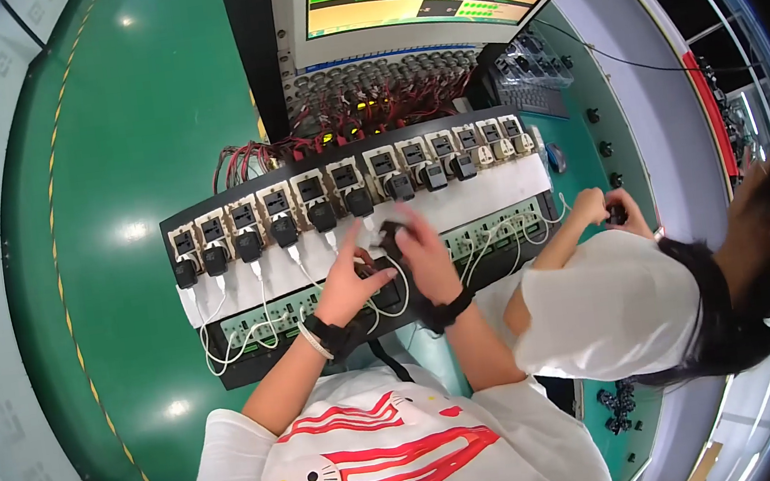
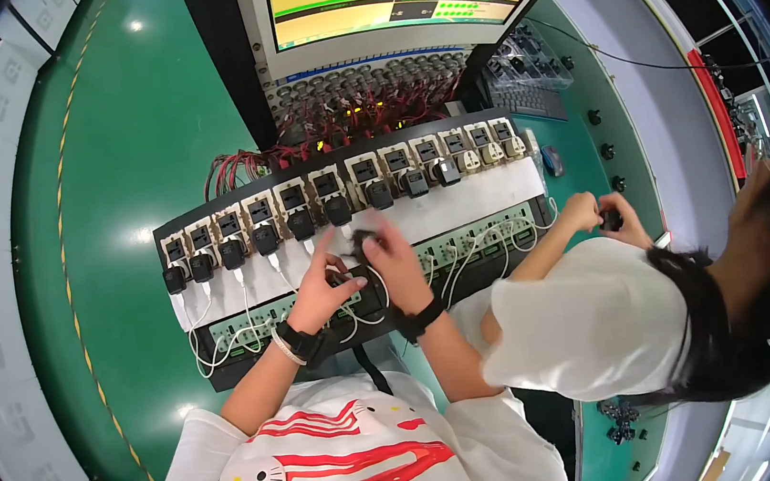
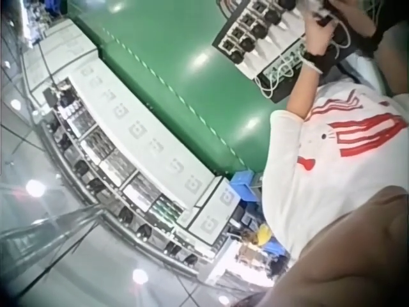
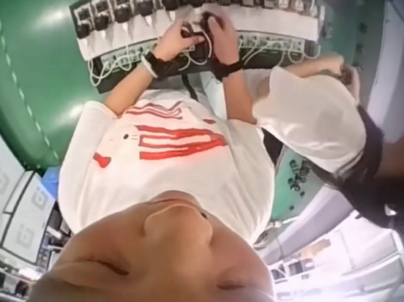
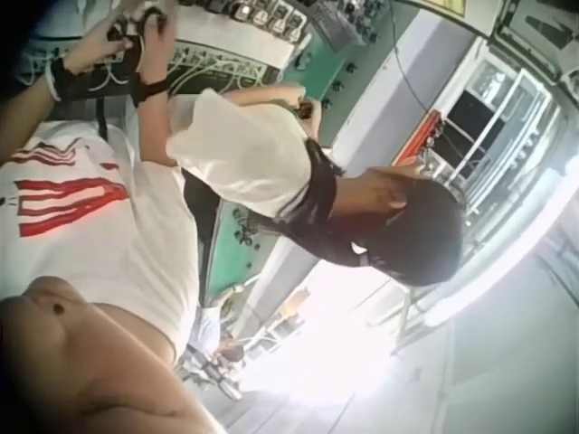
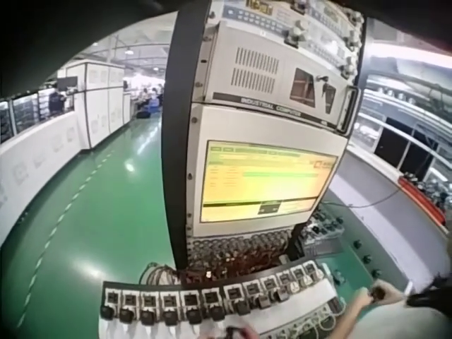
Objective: The person picks up power adapters from a table, plugs them into a testing rack, and connects them to cables. After testing, the person disconnects the cables, removes the adapters from the rack, and returns them to the table.
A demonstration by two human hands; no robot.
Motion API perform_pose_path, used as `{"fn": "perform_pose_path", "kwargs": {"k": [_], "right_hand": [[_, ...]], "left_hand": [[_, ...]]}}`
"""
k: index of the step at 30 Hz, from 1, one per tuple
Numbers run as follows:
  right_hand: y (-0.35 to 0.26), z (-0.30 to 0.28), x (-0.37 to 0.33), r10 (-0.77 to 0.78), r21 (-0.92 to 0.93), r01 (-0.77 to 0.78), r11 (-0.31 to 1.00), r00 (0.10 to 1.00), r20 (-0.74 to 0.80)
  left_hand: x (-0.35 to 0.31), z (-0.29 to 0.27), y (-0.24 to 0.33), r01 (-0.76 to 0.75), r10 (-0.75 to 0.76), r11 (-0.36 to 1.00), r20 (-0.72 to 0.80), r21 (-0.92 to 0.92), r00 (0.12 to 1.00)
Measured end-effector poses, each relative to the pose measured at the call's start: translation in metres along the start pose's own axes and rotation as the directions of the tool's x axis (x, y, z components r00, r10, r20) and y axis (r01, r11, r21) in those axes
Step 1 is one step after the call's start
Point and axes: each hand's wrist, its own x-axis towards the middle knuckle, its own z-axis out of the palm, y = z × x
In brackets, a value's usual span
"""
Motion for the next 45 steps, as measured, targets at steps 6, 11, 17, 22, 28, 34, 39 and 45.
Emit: {"fn": "perform_pose_path", "kwargs": {"k": [6,11,17,22,28,34,39,45], "right_hand": [[0.023,-0.097,0.087,-0.298,-0.142,0.334,0.932,0.479,-0.826],[0.036,-0.145,0.114,-0.411,-0.391,0.133,0.911,0.382,-0.828],[0.038,-0.165,0.131,-0.582,-0.807,-0.135,0.575,0.625,-0.520],[0.026,-0.178,0.146,-0.422,-0.894,-0.289,0.342,0.803,-0.421],[-0.007,-0.132,0.116,-0.520,-0.804,0.035,0.594,0.779,-0.351],[-0.005,0.013,-0.005,-0.107,-0.531,0.227,0.817,0.963,0.248],[0.003,-0.029,0.008,-0.065,-0.513,0.218,0.830,0.952,0.299],[0.006,-0.159,0.089,-0.220,0.009,0.293,0.956,0.737,-0.639]], "left_hand": [[-0.003,0.000,-0.020,0.217,-0.216,0.936,0.035,-0.276,0.976],[-0.022,-0.013,-0.018,0.303,-0.284,0.907,0.106,-0.293,0.953],[-0.029,-0.024,-0.028,0.347,-0.336,0.787,0.118,-0.511,0.935],[-0.009,-0.016,-0.035,0.391,-0.354,0.325,0.273,-0.861,0.895],[0.010,-0.001,-0.021,0.198,-0.301,0.451,0.061,-0.870,0.952],[0.014,0.014,-0.028,0.080,-0.151,0.883,-0.118,-0.462,0.982],[0.009,0.027,-0.017,0.135,-0.156,0.771,0.021,-0.622,0.988],[0.007,0.017,0.002,0.103,-0.110,0.930,0.000,-0.353,0.994]]}}
